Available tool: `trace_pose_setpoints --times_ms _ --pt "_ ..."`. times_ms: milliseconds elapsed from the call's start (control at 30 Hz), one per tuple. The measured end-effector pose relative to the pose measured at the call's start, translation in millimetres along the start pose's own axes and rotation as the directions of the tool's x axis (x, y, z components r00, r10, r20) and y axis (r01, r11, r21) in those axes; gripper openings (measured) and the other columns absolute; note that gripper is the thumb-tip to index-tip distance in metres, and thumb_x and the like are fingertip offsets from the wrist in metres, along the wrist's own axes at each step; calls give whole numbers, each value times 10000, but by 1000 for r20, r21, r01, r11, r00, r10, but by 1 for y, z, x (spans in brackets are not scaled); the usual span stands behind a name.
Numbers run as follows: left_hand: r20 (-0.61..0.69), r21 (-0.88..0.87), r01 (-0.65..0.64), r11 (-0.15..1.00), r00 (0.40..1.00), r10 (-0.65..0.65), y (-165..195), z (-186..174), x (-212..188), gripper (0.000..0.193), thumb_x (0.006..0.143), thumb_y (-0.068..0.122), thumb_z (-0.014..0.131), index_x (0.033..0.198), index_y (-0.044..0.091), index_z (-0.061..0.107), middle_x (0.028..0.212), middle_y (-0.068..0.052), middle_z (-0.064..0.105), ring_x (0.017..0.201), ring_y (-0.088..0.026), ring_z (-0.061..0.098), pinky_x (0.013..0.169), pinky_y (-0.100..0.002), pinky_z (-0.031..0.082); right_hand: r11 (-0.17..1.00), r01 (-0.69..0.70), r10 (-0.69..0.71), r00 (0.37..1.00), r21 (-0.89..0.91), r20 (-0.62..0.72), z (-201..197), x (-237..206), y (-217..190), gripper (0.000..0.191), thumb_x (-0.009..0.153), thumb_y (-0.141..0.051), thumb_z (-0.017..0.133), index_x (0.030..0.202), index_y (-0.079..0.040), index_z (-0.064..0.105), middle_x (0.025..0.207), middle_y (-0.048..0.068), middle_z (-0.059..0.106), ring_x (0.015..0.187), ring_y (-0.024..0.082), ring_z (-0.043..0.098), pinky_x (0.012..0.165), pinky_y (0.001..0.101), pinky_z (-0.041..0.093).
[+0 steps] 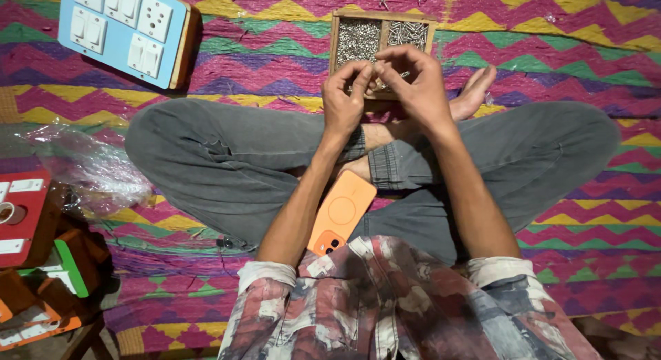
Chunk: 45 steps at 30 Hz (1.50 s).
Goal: The person sits cross-legged on a floor mat and sorts small metal screws from a divided wooden box, picking screws by hand and placing them into the box compartments. Piles of white electrical switch and socket plates and colorful switch boards lie around the work area.
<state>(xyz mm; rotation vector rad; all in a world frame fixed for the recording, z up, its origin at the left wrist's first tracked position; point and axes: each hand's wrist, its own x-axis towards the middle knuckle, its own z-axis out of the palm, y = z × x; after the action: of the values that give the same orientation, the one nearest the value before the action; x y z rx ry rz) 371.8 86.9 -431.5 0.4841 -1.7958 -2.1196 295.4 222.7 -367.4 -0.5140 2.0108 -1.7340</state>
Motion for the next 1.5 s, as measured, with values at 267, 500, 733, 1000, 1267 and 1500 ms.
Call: trace_pose_setpoints --times_ms 267,500,733,1000,1267,1500 --pt "-11 -60 51 997 999 -51 -2 1 2 150 1030 131 656 1015 2 733 842 -7 729 737 -67 656 653 -232 536 976 -101 77 989 -194 -127 -4 2 5 157 1048 -129 679 1161 -34 734 959 7 726 858 54 632 768 225 506" --pt "12 -55 65 996 998 -64 5 0 2 149 1033 120 653 986 3 732 827 1 714 733 -58 638 651 -230 525 993 -89 90 996 72 -7 -2 2 2 161 1084 -132 659 1174 -27 741 1018 7 728 954 64 658 871 233 531" --pt "95 -165 105 981 991 -91 0 1 1 156 1056 120 626 990 3 707 828 6 675 733 -57 610 656 -225 504 990 1 -7 999 -138 -45 -2 1 -2 100 1031 -74 713 1092 2 737 1002 37 715 913 95 657 817 251 529" --pt "26 -276 215 937 976 -217 3 4 10 157 1069 173 600 987 46 642 827 18 585 736 -67 548 639 -221 467 925 -58 -30 974 -377 -223 -1 7 5 123 974 -115 747 1040 -11 746 947 81 743 871 138 689 785 291 547" --pt "-9 -348 206 915 975 -223 30 -2 18 166 1060 185 578 951 68 623 857 15 602 737 -57 551 622 -219 480 943 -86 22 980 -321 -198 26 13 -18 233 957 -166 732 1149 -37 756 913 64 778 756 108 685 660 274 546" --pt "85 -212 201 957 979 -187 35 -2 20 183 1066 201 580 943 73 623 786 34 580 690 -40 538 603 -217 463 991 -128 124 990 -51 -74 26 12 -23 211 1003 -163 672 1141 -15 732 919 34 764 825 77 691 725 254 575"
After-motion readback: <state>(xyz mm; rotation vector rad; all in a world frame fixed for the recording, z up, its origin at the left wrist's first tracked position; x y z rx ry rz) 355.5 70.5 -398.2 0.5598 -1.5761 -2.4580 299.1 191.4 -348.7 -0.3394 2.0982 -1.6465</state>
